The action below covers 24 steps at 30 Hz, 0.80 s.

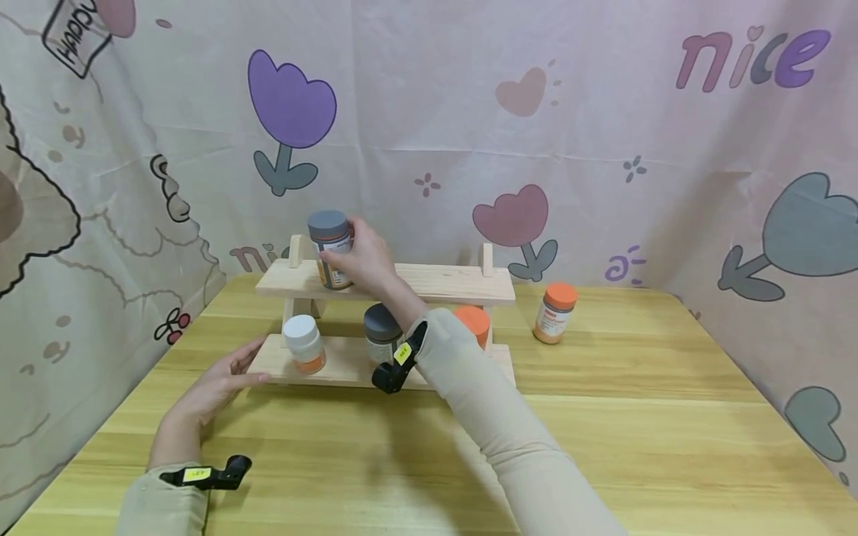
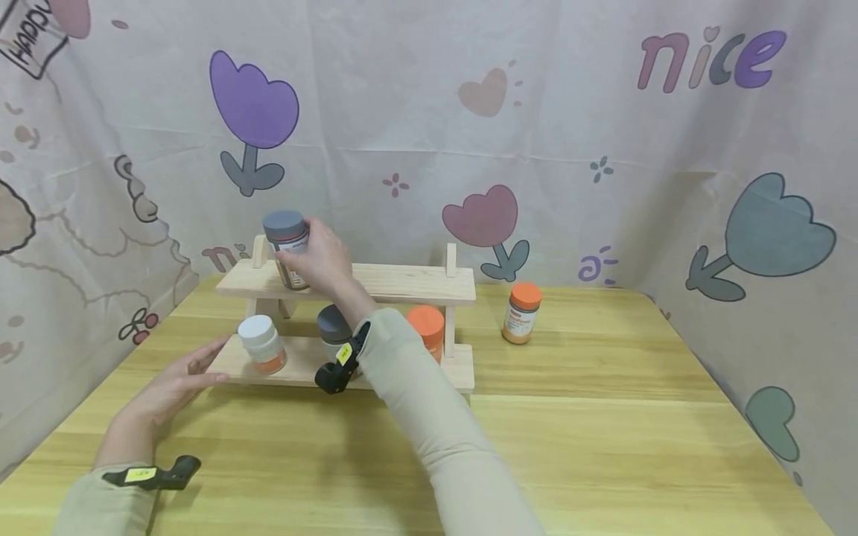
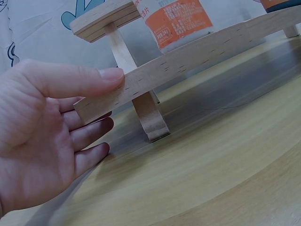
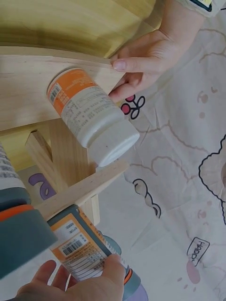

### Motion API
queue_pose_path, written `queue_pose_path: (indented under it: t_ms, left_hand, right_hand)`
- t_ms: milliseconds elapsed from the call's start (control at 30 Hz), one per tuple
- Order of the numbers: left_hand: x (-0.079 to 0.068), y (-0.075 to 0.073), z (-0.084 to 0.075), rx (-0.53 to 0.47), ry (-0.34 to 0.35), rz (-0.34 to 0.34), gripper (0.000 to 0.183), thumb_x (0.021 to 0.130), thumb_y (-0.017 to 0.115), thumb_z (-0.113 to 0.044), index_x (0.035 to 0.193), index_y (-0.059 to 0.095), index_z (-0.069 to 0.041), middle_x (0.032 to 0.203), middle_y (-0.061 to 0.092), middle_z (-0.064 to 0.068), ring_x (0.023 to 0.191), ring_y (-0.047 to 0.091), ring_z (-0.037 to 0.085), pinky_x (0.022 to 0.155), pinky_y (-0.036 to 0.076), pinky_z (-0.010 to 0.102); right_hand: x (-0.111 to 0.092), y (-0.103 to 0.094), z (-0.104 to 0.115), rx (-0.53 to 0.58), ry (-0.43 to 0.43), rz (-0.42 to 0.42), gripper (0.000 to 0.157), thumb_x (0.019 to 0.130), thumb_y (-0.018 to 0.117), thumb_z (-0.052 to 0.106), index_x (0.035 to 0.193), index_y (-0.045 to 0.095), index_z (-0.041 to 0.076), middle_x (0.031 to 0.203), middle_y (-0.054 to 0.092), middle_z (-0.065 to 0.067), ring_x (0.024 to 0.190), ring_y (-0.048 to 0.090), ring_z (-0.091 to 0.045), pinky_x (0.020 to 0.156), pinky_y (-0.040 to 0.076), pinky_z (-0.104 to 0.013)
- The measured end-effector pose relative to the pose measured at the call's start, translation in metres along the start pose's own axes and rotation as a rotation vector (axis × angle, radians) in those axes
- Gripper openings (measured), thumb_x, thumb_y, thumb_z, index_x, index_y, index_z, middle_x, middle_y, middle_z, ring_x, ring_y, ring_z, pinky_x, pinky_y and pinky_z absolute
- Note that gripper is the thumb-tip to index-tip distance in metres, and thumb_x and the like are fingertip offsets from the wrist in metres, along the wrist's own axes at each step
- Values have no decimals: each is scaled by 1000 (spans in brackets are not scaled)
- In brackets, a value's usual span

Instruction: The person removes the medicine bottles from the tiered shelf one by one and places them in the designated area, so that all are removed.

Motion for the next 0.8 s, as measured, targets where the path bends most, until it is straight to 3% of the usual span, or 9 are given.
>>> queue_pose_path:
  t_ms: [400, 800]
  left_hand:
    - [1, 1, 2, 4, -20, -5, 82, 88, 60, -8, 145, 2, 7, 150, -3, 28, 133, 2, 47, 87, 33, 5]
    - [-1, -1, 2, -1, -18, -3, 82, 89, 59, -8, 145, 1, 7, 150, -4, 28, 134, 0, 46, 88, 33, 5]
  right_hand:
    - [-1, -5, -2, -18, -34, 2, 62, 79, 73, 29, 133, 46, 11, 117, 58, -2, 104, 54, -13, 88, 43, -24]
    - [-2, -24, -2, -20, -103, 8, 54, 79, 70, 23, 126, 48, 7, 110, 58, -3, 96, 54, -13, 83, 44, -23]
Point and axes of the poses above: each hand's wrist, its own x-axis towards the middle knuckle, its own y-axis out of the palm, z = x × y, the point moved 7 cm from there along x, towards the middle knuckle
